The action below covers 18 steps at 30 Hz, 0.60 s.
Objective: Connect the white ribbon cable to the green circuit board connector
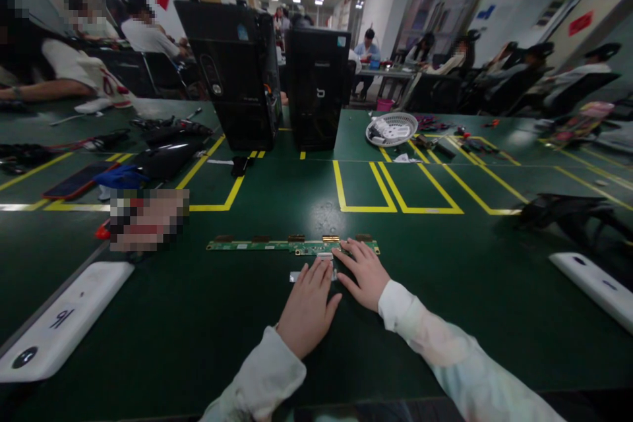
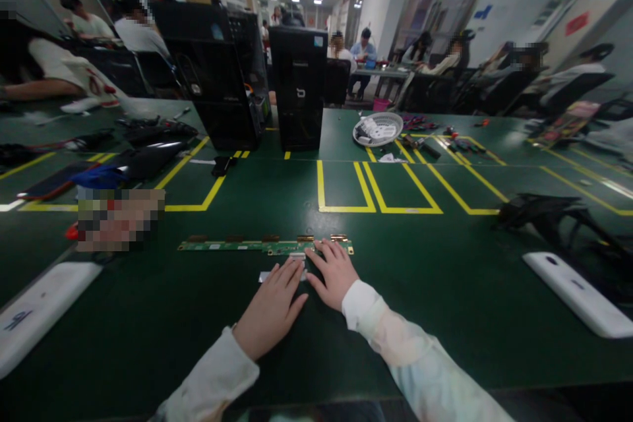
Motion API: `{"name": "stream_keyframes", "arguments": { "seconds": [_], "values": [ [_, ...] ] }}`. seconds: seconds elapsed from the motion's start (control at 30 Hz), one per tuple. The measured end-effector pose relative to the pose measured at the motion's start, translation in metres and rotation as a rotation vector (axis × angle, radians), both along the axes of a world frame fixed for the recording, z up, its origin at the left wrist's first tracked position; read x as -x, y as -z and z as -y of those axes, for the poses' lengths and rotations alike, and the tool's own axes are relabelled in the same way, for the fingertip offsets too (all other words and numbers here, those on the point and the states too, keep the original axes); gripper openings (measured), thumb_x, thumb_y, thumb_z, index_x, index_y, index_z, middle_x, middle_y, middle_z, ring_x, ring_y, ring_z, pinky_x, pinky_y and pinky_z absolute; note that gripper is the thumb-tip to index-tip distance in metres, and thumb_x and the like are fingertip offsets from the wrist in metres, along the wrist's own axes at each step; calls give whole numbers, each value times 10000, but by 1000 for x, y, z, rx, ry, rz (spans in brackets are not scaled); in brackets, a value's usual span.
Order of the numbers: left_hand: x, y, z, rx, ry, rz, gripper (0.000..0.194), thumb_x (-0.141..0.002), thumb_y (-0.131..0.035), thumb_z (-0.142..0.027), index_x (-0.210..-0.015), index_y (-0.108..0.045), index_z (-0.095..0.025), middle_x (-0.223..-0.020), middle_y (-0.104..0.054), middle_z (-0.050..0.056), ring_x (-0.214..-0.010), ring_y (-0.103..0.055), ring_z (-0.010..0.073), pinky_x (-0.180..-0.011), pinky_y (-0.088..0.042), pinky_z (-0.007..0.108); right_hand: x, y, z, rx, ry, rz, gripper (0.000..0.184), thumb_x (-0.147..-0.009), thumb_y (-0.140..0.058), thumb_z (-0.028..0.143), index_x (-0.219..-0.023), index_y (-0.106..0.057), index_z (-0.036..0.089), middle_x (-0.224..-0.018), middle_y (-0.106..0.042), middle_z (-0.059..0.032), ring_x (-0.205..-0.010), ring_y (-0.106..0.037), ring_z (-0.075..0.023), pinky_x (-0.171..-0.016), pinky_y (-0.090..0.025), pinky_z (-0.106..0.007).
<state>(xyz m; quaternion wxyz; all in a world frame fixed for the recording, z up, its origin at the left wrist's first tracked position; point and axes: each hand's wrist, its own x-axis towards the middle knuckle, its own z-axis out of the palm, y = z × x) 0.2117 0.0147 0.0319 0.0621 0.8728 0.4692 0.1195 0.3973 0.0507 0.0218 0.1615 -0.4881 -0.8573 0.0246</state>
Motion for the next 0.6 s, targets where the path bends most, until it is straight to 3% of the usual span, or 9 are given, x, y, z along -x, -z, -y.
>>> {"name": "stream_keyframes", "arguments": {
  "seconds": [0.27, 0.6],
  "values": [
    [15, 0, -14, 54, 102, 54, 466, -948, -389, -308, -1385, -406, -149, -1444, -471, 125, -1377, -360, 225, -1112, -341, 465, -1, -2, 0, 20, -5, -5, 493, -902, -479, 378, -1362, -502, 203, -1370, -488, -120, -1317, -347, -294, -1092, -283, -508],
    [13, -8, -16, 23, 93, 74, 412, -963, -357, -266, -1345, -467, -155, -1407, -515, 106, -1351, -402, 211, -1132, -312, 468, -1, 1, -1, -6, 7, 10, 452, -932, -435, 347, -1357, -508, 211, -1364, -494, -112, -1311, -364, -280, -1093, -293, -492]
  ]
}}
